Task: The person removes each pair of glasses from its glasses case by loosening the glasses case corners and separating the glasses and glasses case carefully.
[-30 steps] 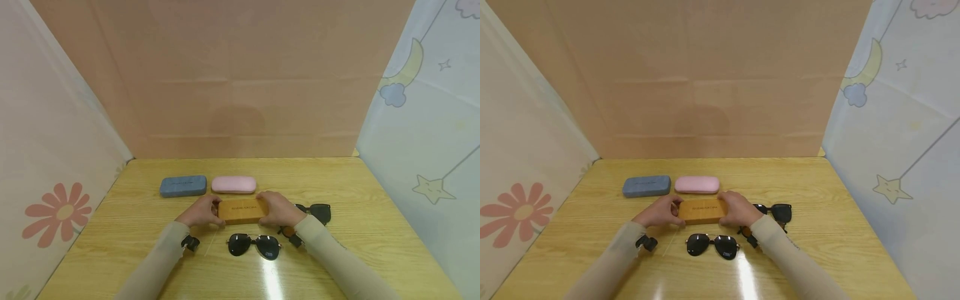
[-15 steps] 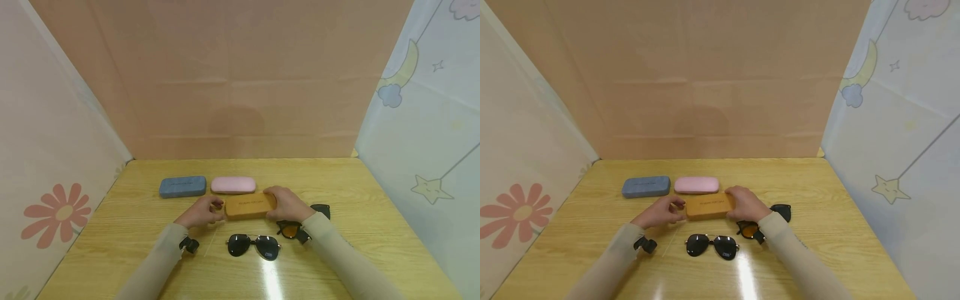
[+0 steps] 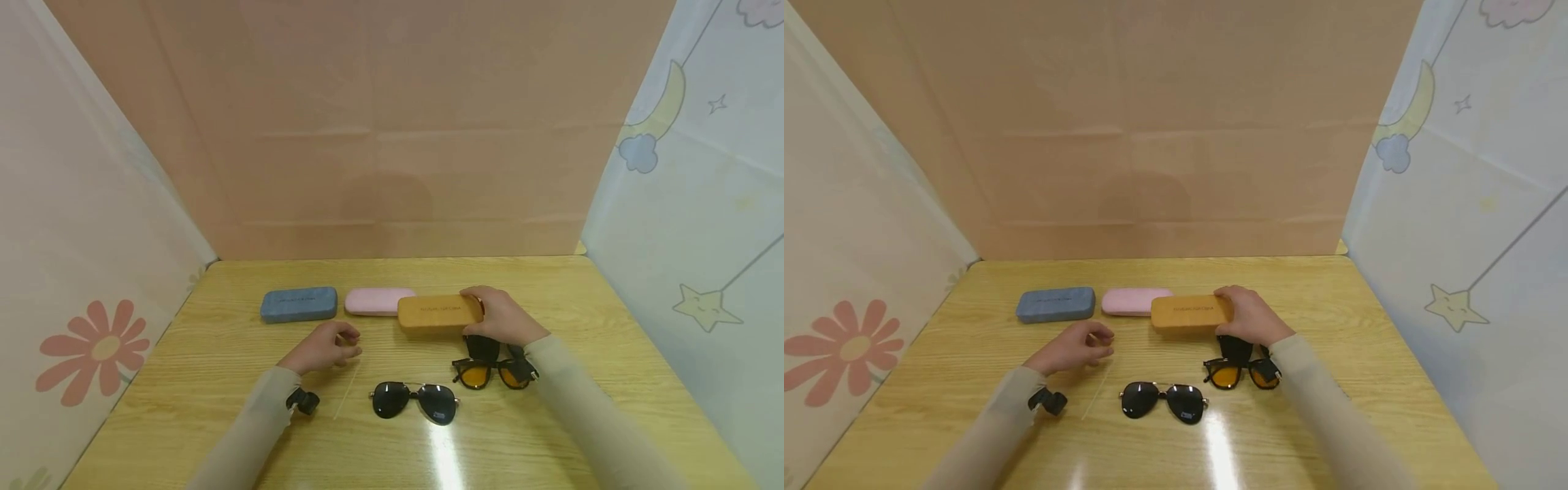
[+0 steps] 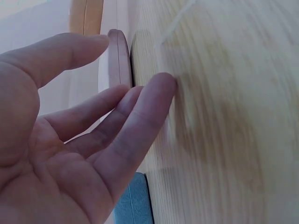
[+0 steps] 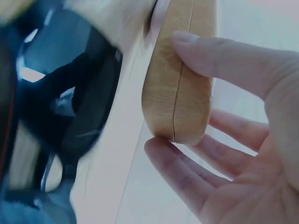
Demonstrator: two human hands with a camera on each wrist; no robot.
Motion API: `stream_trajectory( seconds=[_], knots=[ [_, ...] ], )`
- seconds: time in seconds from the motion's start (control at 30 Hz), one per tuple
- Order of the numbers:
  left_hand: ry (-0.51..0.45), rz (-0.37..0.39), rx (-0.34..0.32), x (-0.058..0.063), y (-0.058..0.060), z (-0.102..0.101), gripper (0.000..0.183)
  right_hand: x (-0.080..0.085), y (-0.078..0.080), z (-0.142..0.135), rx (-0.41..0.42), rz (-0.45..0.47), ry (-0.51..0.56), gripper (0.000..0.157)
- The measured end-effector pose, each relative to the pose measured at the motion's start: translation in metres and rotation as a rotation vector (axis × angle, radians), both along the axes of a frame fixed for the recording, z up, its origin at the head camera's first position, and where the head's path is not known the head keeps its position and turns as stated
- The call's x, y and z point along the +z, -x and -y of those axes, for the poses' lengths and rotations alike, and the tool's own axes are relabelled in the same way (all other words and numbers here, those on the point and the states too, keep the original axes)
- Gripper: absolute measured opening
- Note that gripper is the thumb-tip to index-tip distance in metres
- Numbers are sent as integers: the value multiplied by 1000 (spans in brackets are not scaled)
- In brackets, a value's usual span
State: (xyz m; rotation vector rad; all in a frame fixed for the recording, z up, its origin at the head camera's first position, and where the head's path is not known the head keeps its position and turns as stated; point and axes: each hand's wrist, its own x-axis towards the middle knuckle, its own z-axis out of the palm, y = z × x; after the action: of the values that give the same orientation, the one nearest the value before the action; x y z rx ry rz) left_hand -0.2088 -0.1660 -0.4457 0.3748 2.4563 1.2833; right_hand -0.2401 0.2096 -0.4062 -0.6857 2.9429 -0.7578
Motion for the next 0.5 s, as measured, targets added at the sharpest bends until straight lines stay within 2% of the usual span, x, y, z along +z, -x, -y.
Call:
stream_trajectory(
  seconds=[0.27, 0.5],
  knots=[
    [13, 20, 7, 0, -2, 4, 32, -4, 13, -32, -49, 36, -25, 78],
    [2, 19, 9, 2, -4, 6, 33, -10, 24, -52, -46, 12, -84, 76]
  ],
)
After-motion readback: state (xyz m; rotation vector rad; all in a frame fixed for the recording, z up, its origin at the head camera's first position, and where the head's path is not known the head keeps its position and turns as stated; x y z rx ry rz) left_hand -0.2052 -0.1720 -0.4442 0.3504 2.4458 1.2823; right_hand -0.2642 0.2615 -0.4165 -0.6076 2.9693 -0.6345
